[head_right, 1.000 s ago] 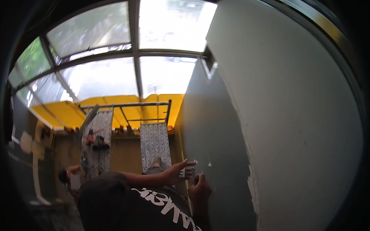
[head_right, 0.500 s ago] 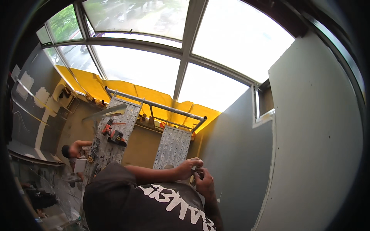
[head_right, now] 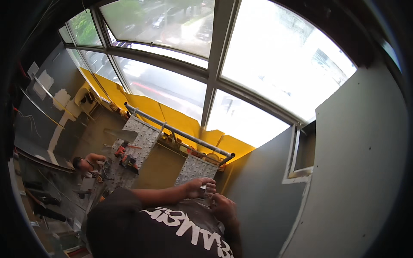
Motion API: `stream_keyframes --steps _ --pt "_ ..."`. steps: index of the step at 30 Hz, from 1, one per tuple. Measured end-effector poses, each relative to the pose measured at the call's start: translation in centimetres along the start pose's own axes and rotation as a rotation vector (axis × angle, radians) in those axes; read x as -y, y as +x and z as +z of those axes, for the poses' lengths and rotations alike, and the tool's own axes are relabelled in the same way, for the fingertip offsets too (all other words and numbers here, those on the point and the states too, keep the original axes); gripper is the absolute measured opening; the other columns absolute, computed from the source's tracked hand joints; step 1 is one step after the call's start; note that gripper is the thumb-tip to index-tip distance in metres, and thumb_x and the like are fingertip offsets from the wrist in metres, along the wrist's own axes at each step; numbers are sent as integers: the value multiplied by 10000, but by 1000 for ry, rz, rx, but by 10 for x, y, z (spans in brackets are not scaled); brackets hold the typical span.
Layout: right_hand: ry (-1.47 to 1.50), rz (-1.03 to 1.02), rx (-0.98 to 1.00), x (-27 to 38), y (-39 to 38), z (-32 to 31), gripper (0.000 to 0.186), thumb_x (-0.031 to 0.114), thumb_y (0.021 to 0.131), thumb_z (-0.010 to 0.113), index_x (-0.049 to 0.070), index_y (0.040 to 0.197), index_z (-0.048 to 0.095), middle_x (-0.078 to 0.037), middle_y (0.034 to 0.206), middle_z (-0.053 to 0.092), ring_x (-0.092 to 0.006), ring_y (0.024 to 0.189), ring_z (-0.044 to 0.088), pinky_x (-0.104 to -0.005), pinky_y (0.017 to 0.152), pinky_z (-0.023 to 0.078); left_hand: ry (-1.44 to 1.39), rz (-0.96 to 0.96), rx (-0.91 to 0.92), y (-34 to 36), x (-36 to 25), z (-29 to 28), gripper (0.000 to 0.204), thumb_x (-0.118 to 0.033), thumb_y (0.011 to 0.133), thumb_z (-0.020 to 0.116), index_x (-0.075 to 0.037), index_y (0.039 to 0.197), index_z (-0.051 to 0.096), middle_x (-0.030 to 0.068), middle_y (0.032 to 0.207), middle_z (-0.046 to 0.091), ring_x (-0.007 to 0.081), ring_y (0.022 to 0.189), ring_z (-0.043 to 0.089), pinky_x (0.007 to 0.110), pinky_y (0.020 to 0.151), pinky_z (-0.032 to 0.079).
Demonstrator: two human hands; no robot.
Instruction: The person trims a metal track using snips and then fits it into a curved track along the top of a wall.
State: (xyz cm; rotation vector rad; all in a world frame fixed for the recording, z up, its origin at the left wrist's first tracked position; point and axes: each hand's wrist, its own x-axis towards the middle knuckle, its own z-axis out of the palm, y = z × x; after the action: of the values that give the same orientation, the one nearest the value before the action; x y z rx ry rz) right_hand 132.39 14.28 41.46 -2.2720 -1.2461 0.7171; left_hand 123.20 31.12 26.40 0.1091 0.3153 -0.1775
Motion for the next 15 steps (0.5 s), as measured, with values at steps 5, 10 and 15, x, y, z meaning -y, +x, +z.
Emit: stream_keyframes --steps 5,10,15 --pt "-461 -403 29 12 51 -68 97 181 833 640 142 894 704 -90 804 663 -265 770 686 -426 717 498 383 -249 -327 18 -59 78 327 -329 1052 481 -68 1212 595 76 990 644 238 885 652 451 866 548" --pt "-630 -419 75 -1 109 -76 119 176 815 626 109 774 715 -87 803 656 -222 782 657 -385 703 448 679 -511 -207 61 -95 80 383 -297 1051 475 -33 1313 566 141 1187 621 303 1026 666 476 875 565" --pt "-609 -368 186 10 149 -97 170 213 817 641 73 764 720 -130 829 656 -249 779 665 -398 738 444 491 -481 -234 95 -125 85 244 -283 1050 469 -115 1158 609 62 1101 648 214 958 686 402 819 597"
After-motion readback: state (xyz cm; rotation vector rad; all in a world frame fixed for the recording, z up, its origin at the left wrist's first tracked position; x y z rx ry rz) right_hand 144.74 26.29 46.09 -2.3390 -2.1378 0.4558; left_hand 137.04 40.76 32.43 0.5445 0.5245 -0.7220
